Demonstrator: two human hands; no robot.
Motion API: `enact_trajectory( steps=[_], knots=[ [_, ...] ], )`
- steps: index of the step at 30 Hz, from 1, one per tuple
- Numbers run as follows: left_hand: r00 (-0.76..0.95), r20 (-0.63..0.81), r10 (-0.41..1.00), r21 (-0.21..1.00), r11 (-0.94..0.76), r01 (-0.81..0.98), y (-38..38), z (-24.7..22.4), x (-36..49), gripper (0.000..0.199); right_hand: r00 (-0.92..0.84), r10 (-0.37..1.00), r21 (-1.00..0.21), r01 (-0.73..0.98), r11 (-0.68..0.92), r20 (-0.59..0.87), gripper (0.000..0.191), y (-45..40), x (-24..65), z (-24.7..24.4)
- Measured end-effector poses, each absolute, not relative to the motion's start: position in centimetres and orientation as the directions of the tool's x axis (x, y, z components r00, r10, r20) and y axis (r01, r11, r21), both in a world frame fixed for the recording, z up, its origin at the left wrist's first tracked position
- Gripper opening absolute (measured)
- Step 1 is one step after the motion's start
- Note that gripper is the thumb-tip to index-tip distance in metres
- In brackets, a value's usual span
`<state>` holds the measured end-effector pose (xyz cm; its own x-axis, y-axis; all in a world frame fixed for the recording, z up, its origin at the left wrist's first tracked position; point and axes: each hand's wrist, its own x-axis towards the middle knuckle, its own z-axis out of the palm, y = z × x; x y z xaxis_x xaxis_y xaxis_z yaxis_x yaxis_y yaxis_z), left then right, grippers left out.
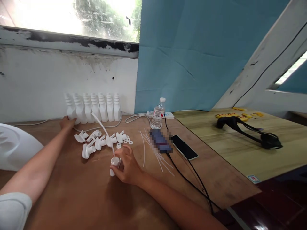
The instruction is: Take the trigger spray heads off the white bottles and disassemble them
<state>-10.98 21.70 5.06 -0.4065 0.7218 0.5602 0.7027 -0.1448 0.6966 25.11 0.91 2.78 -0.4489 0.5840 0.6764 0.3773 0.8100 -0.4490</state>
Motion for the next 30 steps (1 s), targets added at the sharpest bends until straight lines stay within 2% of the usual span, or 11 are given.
enact_trajectory(
  steps=[3, 6, 10, 13, 16, 24, 26, 28, 30],
  knots=[
    [-0.586, 0.490, 0.646, 0.772, -0.008, 0.636, 21.0, 4.7, -10.7, 0.035, -0.404, 0.560, -0.435, 0.362, 0.824, 0.724, 0.036, 0.7, 25.5, 2.9],
    [-0.639, 0.525, 0.562, 0.772, 0.000, 0.635, 18.9, 4.9, -9.4, 0.039, -0.373, 0.550, -0.420, 0.377, 0.826, 0.747, 0.039, 0.6, 26.1, 3.4],
    [-0.486, 0.663, 0.569, 0.662, -0.144, 0.735, 13.0, 5.3, -6.7, 0.043, -0.378, 0.495, -0.310, 0.452, 0.836, 0.783, 0.044, 1.7, 27.6, 4.0],
    [-0.323, 0.729, 0.603, 0.569, -0.272, 0.776, 7.8, 4.9, -4.9, 0.040, -0.393, 0.473, -0.224, 0.533, 0.816, 0.789, 0.046, 3.0, 29.0, 4.1],
    [-0.208, 0.757, 0.619, 0.498, -0.342, 0.797, 4.2, 4.0, -4.4, 0.039, -0.399, 0.483, -0.187, 0.588, 0.787, 0.779, 0.046, 3.9, 30.2, 4.2],
    [-0.213, 0.739, 0.639, 0.492, -0.298, 0.818, 3.1, 2.3, -6.5, 0.038, -0.530, 0.488, -0.124, 0.580, 0.805, 0.694, 0.042, 4.6, 31.3, 4.6],
    [-0.205, 0.742, 0.638, 0.485, -0.300, 0.821, 3.3, 2.2, -6.7, 0.039, -0.550, 0.500, -0.133, 0.573, 0.809, 0.669, 0.041, 4.6, 31.3, 4.8],
    [-0.186, 0.746, 0.640, 0.472, -0.310, 0.825, 3.3, 2.3, -6.7, 0.038, -0.536, 0.531, -0.197, 0.558, 0.806, 0.656, 0.038, 4.5, 31.4, 4.9],
    [-0.162, 0.751, 0.640, 0.454, -0.323, 0.830, 3.2, 2.3, -6.8, 0.038, -0.467, 0.638, -0.405, 0.507, 0.761, 0.613, 0.038, 4.5, 31.5, 5.1]
  ],
)
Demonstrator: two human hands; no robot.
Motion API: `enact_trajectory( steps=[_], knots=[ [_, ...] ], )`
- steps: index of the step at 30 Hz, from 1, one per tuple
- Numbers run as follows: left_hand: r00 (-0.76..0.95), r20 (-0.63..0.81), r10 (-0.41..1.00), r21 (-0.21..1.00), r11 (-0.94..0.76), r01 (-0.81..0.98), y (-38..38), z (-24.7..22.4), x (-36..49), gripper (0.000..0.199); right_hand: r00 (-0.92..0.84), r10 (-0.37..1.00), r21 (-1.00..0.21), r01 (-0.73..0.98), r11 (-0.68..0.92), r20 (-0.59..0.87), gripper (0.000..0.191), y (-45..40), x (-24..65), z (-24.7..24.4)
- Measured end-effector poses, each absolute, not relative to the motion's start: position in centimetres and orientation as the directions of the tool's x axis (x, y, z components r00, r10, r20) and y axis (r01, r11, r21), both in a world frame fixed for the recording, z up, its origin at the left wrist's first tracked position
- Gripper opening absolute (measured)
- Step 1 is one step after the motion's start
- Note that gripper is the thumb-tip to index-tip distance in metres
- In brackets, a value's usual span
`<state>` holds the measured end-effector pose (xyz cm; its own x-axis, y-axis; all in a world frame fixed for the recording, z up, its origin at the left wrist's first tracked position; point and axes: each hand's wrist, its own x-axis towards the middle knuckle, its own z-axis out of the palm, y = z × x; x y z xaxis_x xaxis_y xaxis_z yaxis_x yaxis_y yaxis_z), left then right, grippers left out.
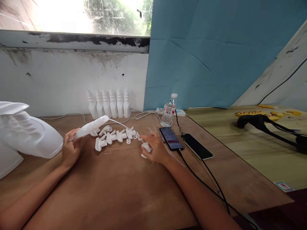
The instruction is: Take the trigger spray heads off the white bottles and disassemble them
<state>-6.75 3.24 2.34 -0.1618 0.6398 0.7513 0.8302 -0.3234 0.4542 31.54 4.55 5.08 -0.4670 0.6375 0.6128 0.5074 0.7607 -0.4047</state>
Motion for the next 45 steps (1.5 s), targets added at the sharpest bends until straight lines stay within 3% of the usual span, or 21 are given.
enact_trajectory(
  steps=[3, 6, 9, 13, 17, 26, 33, 40, 45],
  knots=[
    [-0.126, 0.764, 0.633, 0.419, -0.338, 0.842, 3.2, 2.4, -6.9, 0.039, -0.410, 0.828, -0.843, 0.212, 0.494, 0.382, 0.046, 4.7, 32.1, 5.6],
    [-0.110, 0.775, 0.622, 0.387, -0.330, 0.861, 3.2, 2.5, -7.2, 0.038, -0.567, 0.814, -0.992, -0.054, 0.112, 0.123, 0.036, 5.0, 32.7, 6.3],
    [-0.096, 0.788, 0.608, 0.365, -0.336, 0.868, 3.3, 2.5, -7.4, 0.038, -0.699, 0.714, -0.986, -0.134, -0.101, 0.022, 0.026, 5.1, 32.9, 6.8],
    [-0.105, 0.792, 0.602, 0.374, -0.342, 0.862, 3.3, 2.6, -7.4, 0.039, -0.647, 0.758, -0.931, -0.322, -0.173, 0.083, 0.034, 4.9, 32.5, 7.2],
    [-0.100, 0.782, 0.616, 0.373, -0.334, 0.865, 3.3, 2.5, -7.5, 0.038, -0.504, 0.861, -0.898, -0.408, -0.164, 0.072, 0.034, 4.8, 32.7, 7.5],
    [0.019, 0.819, 0.573, 0.263, -0.406, 0.875, 3.5, 2.4, -7.6, 0.041, -0.348, 0.934, -0.900, -0.429, -0.077, 0.086, 0.036, 5.0, 33.5, 7.4],
    [0.039, 0.817, 0.575, 0.247, -0.411, 0.878, 3.6, 2.2, -7.6, 0.041, -0.306, 0.949, -0.859, -0.504, -0.087, 0.083, 0.029, 4.7, 33.4, 8.0],
    [0.063, 0.819, 0.570, 0.235, -0.433, 0.870, 3.6, 2.4, -7.6, 0.040, -0.296, 0.953, -0.708, -0.688, -0.162, 0.069, 0.018, 5.3, 33.6, 7.8],
    [0.115, 0.823, 0.557, 0.208, -0.483, 0.851, 3.3, 2.6, -7.2, 0.041, -0.332, 0.942, -0.737, -0.648, -0.193, 0.045, 0.021, 5.8, 33.2, 7.1]
  ],
)
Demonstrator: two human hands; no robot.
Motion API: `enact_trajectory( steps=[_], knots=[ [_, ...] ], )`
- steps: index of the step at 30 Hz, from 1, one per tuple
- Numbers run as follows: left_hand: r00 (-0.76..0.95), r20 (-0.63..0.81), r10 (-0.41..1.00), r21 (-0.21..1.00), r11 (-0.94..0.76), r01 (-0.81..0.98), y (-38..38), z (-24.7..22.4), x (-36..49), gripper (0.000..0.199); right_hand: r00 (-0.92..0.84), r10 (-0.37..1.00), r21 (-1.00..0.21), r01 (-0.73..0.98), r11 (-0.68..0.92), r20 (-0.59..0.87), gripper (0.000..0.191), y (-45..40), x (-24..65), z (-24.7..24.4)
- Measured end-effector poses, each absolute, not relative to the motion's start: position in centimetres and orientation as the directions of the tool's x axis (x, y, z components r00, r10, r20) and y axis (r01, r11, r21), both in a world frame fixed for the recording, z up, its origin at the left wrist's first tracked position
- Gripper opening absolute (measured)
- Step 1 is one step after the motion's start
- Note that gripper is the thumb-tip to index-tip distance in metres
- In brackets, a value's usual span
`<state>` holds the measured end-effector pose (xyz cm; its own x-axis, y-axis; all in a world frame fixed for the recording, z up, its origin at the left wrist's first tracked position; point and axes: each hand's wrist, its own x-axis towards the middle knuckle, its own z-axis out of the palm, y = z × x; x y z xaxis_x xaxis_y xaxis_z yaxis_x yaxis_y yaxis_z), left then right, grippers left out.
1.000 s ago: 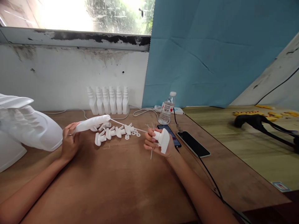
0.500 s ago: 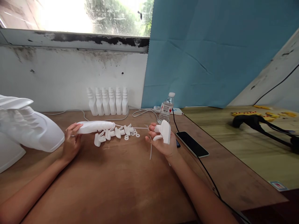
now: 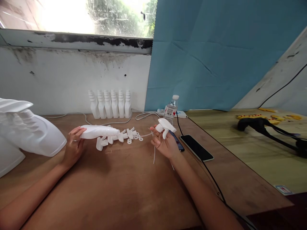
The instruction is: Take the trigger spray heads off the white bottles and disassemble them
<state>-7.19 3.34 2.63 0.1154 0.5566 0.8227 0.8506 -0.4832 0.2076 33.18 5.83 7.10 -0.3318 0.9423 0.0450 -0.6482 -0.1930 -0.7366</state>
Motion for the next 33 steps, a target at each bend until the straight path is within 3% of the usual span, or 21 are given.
enact_trajectory(
  steps=[9, 13, 19, 23, 27, 33],
  knots=[
    [0.104, 0.823, 0.559, 0.244, -0.512, 0.824, 3.1, 2.5, -6.7, 0.040, -0.431, 0.896, -0.731, -0.645, -0.222, 0.108, 0.016, 6.3, 33.4, 6.1],
    [0.055, 0.797, 0.602, 0.300, -0.473, 0.829, 3.1, 2.4, -6.7, 0.038, -0.394, 0.909, -0.706, -0.681, -0.192, 0.133, 0.011, 6.3, 33.6, 6.4],
    [0.035, 0.768, 0.639, 0.323, -0.436, 0.840, 3.2, 2.4, -6.9, 0.037, -0.290, 0.945, -0.735, -0.673, -0.087, 0.153, 0.035, 5.7, 32.8, 7.2],
    [0.063, 0.779, 0.624, 0.289, -0.447, 0.846, 3.3, 2.5, -7.0, 0.037, -0.283, 0.944, -0.809, -0.587, -0.030, 0.170, 0.028, 5.5, 32.7, 7.1],
    [0.144, 0.806, 0.574, 0.214, -0.508, 0.834, 2.9, 2.8, -6.6, 0.040, -0.237, 0.946, -0.867, -0.491, 0.081, 0.223, 0.024, 5.5, 32.2, 7.1],
    [0.204, 0.837, 0.508, 0.198, -0.629, 0.752, 0.6, 3.3, -4.0, 0.045, -0.171, 0.877, -0.866, -0.325, 0.381, 0.450, 0.027, 3.8, 28.9, 10.4]
  ],
)
